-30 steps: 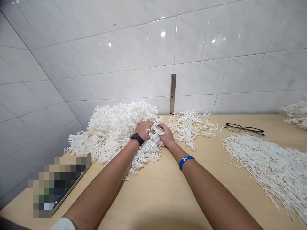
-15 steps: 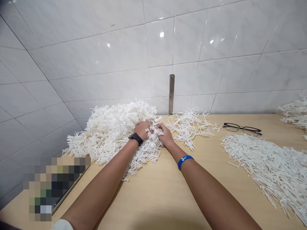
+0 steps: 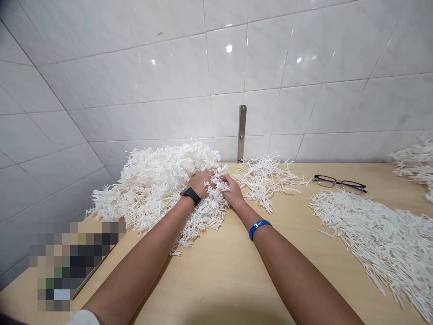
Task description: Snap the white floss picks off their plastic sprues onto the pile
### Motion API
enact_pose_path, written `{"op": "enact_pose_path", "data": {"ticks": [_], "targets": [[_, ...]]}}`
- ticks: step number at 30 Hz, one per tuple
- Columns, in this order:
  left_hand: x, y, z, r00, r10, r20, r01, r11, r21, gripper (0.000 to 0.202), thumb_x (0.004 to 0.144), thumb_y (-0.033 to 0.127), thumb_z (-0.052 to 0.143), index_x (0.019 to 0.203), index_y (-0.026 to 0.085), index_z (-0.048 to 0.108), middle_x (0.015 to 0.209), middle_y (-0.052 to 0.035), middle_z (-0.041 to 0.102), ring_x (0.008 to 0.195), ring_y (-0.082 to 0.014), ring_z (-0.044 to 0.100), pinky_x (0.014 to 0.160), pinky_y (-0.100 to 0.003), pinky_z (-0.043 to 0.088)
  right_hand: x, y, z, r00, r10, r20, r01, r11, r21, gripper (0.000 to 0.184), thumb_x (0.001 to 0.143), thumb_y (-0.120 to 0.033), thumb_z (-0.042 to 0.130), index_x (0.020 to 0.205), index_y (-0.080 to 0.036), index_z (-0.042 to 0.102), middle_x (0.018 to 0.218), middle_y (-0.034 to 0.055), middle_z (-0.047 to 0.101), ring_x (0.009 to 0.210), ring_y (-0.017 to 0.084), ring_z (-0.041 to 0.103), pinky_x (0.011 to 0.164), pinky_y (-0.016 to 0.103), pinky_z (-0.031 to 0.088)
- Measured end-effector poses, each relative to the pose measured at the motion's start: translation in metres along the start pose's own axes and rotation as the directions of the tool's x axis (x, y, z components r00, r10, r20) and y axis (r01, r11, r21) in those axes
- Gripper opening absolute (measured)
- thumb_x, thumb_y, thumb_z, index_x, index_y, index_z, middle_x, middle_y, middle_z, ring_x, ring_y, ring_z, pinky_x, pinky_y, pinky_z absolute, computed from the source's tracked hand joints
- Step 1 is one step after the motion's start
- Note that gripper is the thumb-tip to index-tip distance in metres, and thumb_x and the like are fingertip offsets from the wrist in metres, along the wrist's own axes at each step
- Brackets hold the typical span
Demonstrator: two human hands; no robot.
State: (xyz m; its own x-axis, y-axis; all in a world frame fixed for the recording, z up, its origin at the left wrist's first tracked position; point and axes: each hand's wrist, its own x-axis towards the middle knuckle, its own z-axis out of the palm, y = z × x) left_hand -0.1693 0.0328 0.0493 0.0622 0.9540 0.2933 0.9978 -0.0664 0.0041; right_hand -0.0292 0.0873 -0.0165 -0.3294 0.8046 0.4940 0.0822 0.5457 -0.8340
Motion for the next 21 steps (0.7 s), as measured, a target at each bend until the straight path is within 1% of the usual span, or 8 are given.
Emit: {"op": "enact_pose_path", "data": {"ticks": [3,6,13,17,21], "targets": [[0.0,-0.0001,-0.0005,1.0,0.012,-0.002,-0.012,1.0,-0.003,0.03,0.085,0.037,0.046,0.108,0.022,0.057,0.109,-0.0079,0.06,0.103,-0.0272,0.055,0.083,-0.037,0.046,0.0,-0.0012,-0.0004,1.0,-0.011,0.005,0.011,1.0,0.013,0.028,0.07,-0.022,0.057,0.098,-0.021,0.061,0.101,0.0057,0.069,0.101,0.025,0.061,0.089,0.038,0.046],[-0.0001,0.0001,-0.0012,1.0,0.007,-0.002,-0.007,1.0,-0.004,0.03,0.085,0.037,0.047,0.108,0.021,0.057,0.109,-0.0077,0.06,0.103,-0.0274,0.055,0.083,-0.037,0.046,0.0004,-0.0018,-0.0003,1.0,-0.018,0.004,0.018,1.0,0.013,0.031,0.068,-0.021,0.057,0.098,-0.021,0.062,0.099,0.0058,0.069,0.1,0.026,0.061,0.089,0.038,0.046],[-0.0009,0.0006,-0.0023,1.0,0.001,0.005,-0.001,1.0,0.005,0.029,0.085,0.037,0.046,0.108,0.021,0.057,0.111,-0.0075,0.06,0.106,-0.0268,0.054,0.086,-0.036,0.045,0.0007,-0.0005,0.0004,1.0,-0.012,-0.002,0.012,1.0,0.015,0.03,0.069,-0.024,0.058,0.098,-0.02,0.062,0.1,0.0063,0.069,0.099,0.025,0.062,0.089,0.038,0.046],[-0.0014,0.0008,-0.0023,1.0,0.001,0.0,-0.001,1.0,0.009,0.03,0.085,0.037,0.046,0.107,0.021,0.057,0.111,-0.008,0.06,0.106,-0.0273,0.054,0.086,-0.037,0.045,0.0011,0.001,0.001,1.0,-0.003,0.004,0.003,0.999,0.035,0.027,0.072,-0.027,0.059,0.098,-0.021,0.061,0.102,0.0057,0.069,0.099,0.025,0.062,0.088,0.037,0.047],[-0.0019,0.0015,-0.0045,1.0,0.006,0.008,-0.006,1.0,0.014,0.029,0.086,0.036,0.046,0.107,0.021,0.057,0.111,-0.0083,0.06,0.106,-0.0277,0.054,0.085,-0.038,0.045,0.0008,-0.0001,0.0006,1.0,0.001,0.008,-0.001,1.0,0.023,0.026,0.073,-0.026,0.059,0.098,-0.022,0.061,0.103,0.0054,0.068,0.1,0.024,0.062,0.089,0.037,0.046]]}}
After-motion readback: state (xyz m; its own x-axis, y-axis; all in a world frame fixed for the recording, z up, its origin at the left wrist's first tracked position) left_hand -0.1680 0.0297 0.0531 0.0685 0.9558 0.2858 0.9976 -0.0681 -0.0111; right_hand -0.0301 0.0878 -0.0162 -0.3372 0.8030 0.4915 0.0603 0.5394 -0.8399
